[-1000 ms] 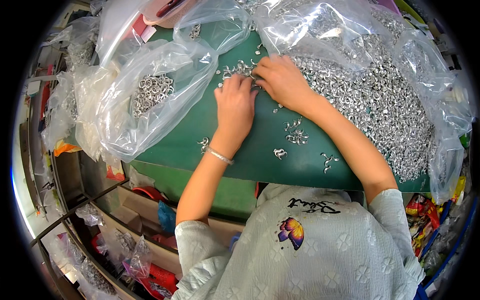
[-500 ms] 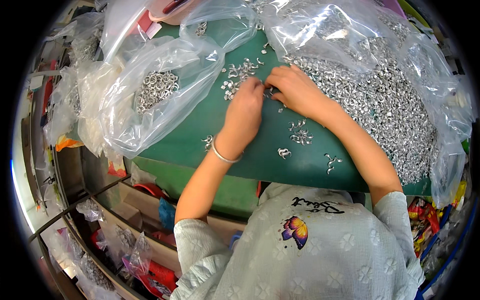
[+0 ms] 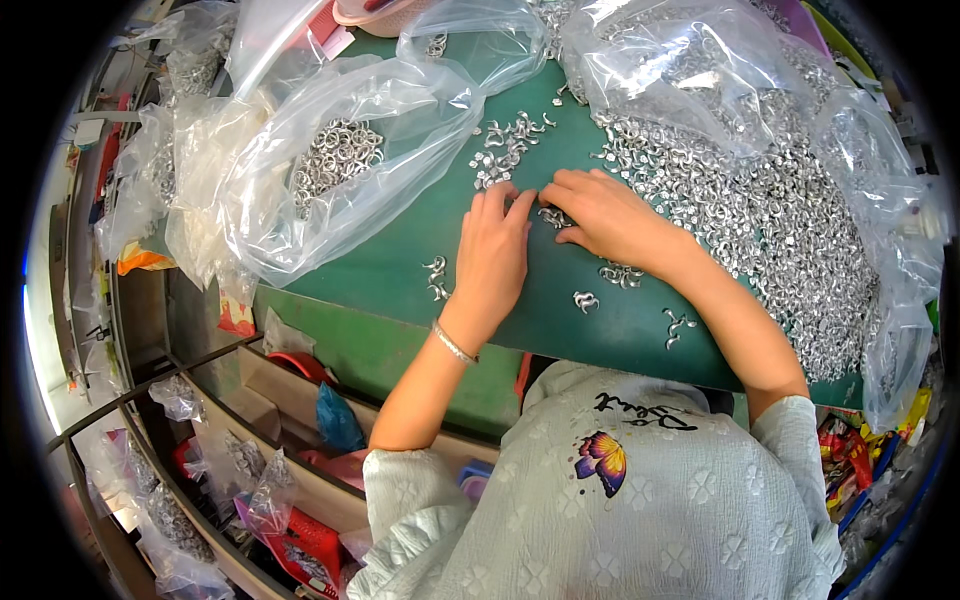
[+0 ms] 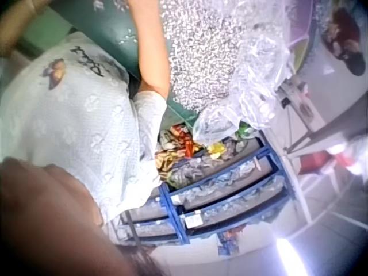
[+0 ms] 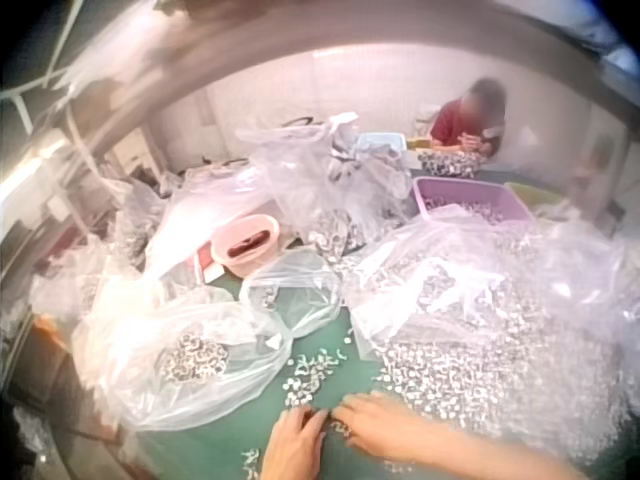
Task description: The person sorts small metal components by hand, picking them from a large pile on a green table and moving them to different areas of the workspace.
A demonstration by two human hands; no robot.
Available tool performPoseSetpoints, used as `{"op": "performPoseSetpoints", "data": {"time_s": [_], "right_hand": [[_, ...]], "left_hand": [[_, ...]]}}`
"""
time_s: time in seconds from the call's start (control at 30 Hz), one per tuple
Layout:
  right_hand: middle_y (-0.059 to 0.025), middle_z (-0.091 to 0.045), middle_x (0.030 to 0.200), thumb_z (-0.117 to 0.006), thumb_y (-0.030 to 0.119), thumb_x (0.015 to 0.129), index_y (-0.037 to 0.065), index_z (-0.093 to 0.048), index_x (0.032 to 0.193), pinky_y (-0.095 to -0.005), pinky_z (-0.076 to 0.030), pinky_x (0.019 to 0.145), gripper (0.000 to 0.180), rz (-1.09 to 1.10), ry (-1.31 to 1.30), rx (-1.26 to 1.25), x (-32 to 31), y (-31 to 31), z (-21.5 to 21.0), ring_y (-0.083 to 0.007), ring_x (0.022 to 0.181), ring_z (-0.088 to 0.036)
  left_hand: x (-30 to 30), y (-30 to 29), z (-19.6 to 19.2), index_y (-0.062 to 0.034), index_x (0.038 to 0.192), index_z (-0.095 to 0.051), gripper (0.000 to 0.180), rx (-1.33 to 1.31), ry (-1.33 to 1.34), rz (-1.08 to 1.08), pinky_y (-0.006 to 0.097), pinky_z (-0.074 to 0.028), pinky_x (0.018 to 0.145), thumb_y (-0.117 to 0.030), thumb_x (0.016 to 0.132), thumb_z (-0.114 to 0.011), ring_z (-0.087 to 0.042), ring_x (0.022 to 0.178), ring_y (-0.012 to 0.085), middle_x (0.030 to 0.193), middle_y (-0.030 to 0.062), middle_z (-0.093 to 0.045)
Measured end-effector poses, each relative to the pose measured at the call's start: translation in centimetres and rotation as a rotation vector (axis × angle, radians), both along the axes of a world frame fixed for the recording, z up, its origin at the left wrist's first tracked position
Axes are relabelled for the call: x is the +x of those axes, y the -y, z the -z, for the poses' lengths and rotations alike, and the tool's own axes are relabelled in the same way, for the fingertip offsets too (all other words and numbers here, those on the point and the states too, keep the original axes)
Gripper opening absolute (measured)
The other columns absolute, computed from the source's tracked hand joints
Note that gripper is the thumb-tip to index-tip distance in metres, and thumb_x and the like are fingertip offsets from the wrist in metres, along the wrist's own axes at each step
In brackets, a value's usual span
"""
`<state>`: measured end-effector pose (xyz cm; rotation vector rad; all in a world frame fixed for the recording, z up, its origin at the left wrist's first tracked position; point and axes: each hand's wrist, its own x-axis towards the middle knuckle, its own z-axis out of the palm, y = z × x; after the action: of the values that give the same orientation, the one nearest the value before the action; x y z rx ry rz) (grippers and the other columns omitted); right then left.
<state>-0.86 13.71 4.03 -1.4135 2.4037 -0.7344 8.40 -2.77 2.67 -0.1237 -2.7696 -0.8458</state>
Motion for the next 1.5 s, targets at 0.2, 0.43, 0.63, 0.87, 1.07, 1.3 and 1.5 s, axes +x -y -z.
{"op": "performPoseSetpoints", "data": {"time_s": [0.2, 0.43, 0.63, 0.87, 1.07, 1.3, 1.5], "right_hand": [[-0.0111, -0.060, 0.101, -0.073, 0.007, 0.075, 0.002, -0.061, 0.102, -0.0417, -0.044, 0.089, 0.030, -0.013, 0.093, -0.033, 0.1, -1.1, -1.1, -0.0312, 0.100, -0.057], [-0.0135, -0.059, 0.099, -0.066, 0.003, 0.079, 0.000, -0.062, 0.105, -0.0411, -0.045, 0.087, 0.027, 0.128, 0.056, 0.003, 1.7, -6.4, -2.3, -0.0332, 0.097, -0.057], [-0.0121, -0.056, 0.101, -0.066, 0.002, 0.079, 0.001, -0.062, 0.105, -0.0405, -0.046, 0.085, 0.025, 0.170, 0.048, -0.061, 2.9, -6.4, -1.8, -0.0313, 0.098, -0.056], [-0.0114, -0.054, 0.102, -0.065, 0.004, 0.082, 0.002, -0.062, 0.108, -0.0397, -0.046, 0.085, 0.026, 0.205, 0.043, -0.128, 3.2, -7.8, -1.6, -0.0309, 0.098, -0.056], [-0.0114, -0.054, 0.106, -0.066, 0.005, 0.083, 0.002, -0.061, 0.109, -0.0397, -0.046, 0.085, 0.027, 0.242, 0.140, -0.023, 3.9, -7.7, -2.0, -0.0314, 0.100, -0.056], [-0.0126, -0.056, 0.105, -0.065, 0.005, 0.084, 0.003, -0.061, 0.109, -0.0394, -0.048, 0.082, 0.026, 0.261, 0.106, -0.038, 4.5, -7.7, -1.7, -0.0324, 0.096, -0.058], [-0.0133, -0.057, 0.100, -0.064, 0.003, 0.085, 0.001, -0.061, 0.107, -0.0380, -0.048, 0.081, 0.022, 0.299, 0.120, -0.136, 4.5, -8.0, -1.4, -0.0320, 0.093, -0.059]], "left_hand": [[-0.2, 0.6, -0.5, 0.0019, 0.110, -0.060, 0.029, 0.049, -0.004, 0.015, 0.040, -0.046, 0.084, 0.004, 0.081, -0.063, -0.055, 0.098, 0.0322, 0.108, 0.0138, -0.055], [1.4, -2.5, -0.7, 0.0000, 0.115, -0.058, 0.034, 0.119, 0.106, 0.125, 0.040, -0.046, 0.082, 0.002, 0.082, -0.064, -0.055, 0.097, 0.0313, 0.109, 0.0132, -0.052], [1.2, -3.2, -0.4, -0.0007, 0.108, -0.060, 0.026, 0.083, 0.108, 0.163, 0.040, -0.047, 0.076, -0.001, 0.082, -0.066, -0.055, 0.090, 0.0306, 0.101, 0.0125, -0.052], [4.2, -2.0, -0.4, 0.0002, 0.099, -0.061, 0.019, 0.037, 0.042, 0.077, 0.039, -0.047, 0.075, -0.001, 0.081, -0.067, -0.056, 0.087, 0.0317, 0.098, 0.0132, -0.053], [8.1, -1.5, 0.0, 0.0024, 0.099, -0.059, 0.021, 0.093, 0.015, -0.062, 0.040, -0.046, 0.075, 0.003, 0.079, -0.067, -0.054, 0.088, 0.0315, 0.100, 0.0134, -0.053], [10.3, -0.9, 0.2, 0.0032, 0.099, -0.059, 0.019, 0.151, 0.014, -0.256, 0.040, -0.046, 0.073, 0.005, 0.081, -0.065, -0.055, 0.084, 0.0307, 0.101, 0.0148, -0.052], [10.0, 0.2, -0.1, 0.0026, 0.099, -0.060, 0.019, 0.101, -0.008, -0.336, 0.038, -0.047, 0.074, 0.004, 0.081, -0.066, -0.056, 0.084, 0.0304, 0.100, 0.0147, -0.052]]}}
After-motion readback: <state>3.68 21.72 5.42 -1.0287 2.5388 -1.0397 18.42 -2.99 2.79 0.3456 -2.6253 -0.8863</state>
